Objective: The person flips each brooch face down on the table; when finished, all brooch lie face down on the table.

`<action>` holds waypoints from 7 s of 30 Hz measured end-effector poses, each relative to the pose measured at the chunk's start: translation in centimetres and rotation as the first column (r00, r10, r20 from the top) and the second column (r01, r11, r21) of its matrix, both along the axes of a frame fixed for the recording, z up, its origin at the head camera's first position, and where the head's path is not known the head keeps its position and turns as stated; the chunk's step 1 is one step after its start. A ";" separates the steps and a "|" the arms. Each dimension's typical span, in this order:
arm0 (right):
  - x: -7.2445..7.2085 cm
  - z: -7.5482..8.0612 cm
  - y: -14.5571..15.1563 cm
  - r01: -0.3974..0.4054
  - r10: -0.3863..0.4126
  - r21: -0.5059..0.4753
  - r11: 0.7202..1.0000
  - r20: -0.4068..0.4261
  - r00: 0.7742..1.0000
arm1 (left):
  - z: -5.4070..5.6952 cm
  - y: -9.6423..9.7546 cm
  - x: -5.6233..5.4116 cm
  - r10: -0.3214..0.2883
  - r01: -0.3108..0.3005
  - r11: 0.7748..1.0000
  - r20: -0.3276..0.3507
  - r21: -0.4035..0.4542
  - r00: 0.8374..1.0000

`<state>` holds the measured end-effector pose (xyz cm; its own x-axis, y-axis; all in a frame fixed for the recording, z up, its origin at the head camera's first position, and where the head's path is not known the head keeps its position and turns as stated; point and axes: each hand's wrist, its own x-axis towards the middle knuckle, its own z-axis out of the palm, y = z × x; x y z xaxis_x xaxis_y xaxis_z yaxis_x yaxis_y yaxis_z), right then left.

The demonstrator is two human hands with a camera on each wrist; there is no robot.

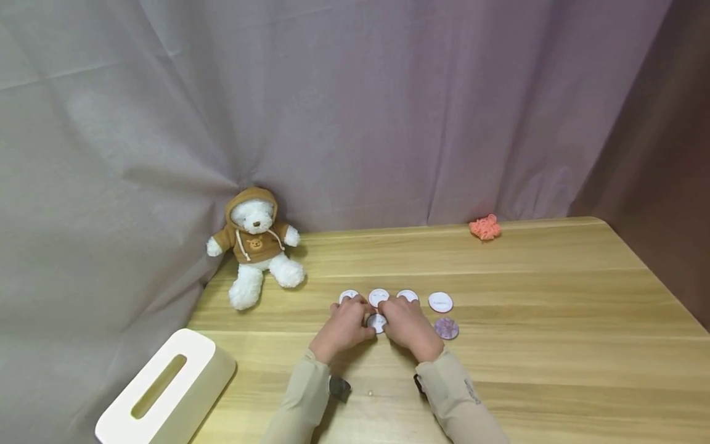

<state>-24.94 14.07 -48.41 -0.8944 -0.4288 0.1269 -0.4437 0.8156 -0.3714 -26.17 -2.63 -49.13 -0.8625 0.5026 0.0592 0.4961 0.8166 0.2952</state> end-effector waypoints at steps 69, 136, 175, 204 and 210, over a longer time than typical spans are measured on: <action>1.7 1.3 5.5 0.088 -0.086 -0.013 0.996 0.072 0.994 | 0.7 4.7 0.9 -0.079 0.080 0.997 -0.019 0.023 0.997; 1.6 1.6 5.3 0.070 -0.069 -0.119 0.990 0.015 0.998 | 0.7 4.7 0.4 -0.002 0.007 0.999 -0.144 0.038 0.990; 1.4 0.8 4.8 0.082 -0.084 -0.104 0.991 -0.015 0.996 | 0.7 5.6 0.7 0.004 -0.008 0.999 -0.096 -0.043 0.995; 1.0 1.0 5.4 0.062 -0.053 -0.099 0.993 0.094 0.994 | 0.8 5.8 1.0 -0.011 0.008 0.998 -0.065 -0.055 0.998; 0.9 1.8 6.5 0.095 -0.074 -0.173 0.980 0.122 0.990 | 1.1 5.7 1.0 -0.006 0.004 1.000 -0.089 -0.027 0.996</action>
<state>-24.00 20.52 -46.64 -0.9396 -0.3305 0.0891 -0.3218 0.7644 -0.5586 -25.20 3.06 -48.04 -0.8520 0.5090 0.1225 0.5233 0.8211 0.2279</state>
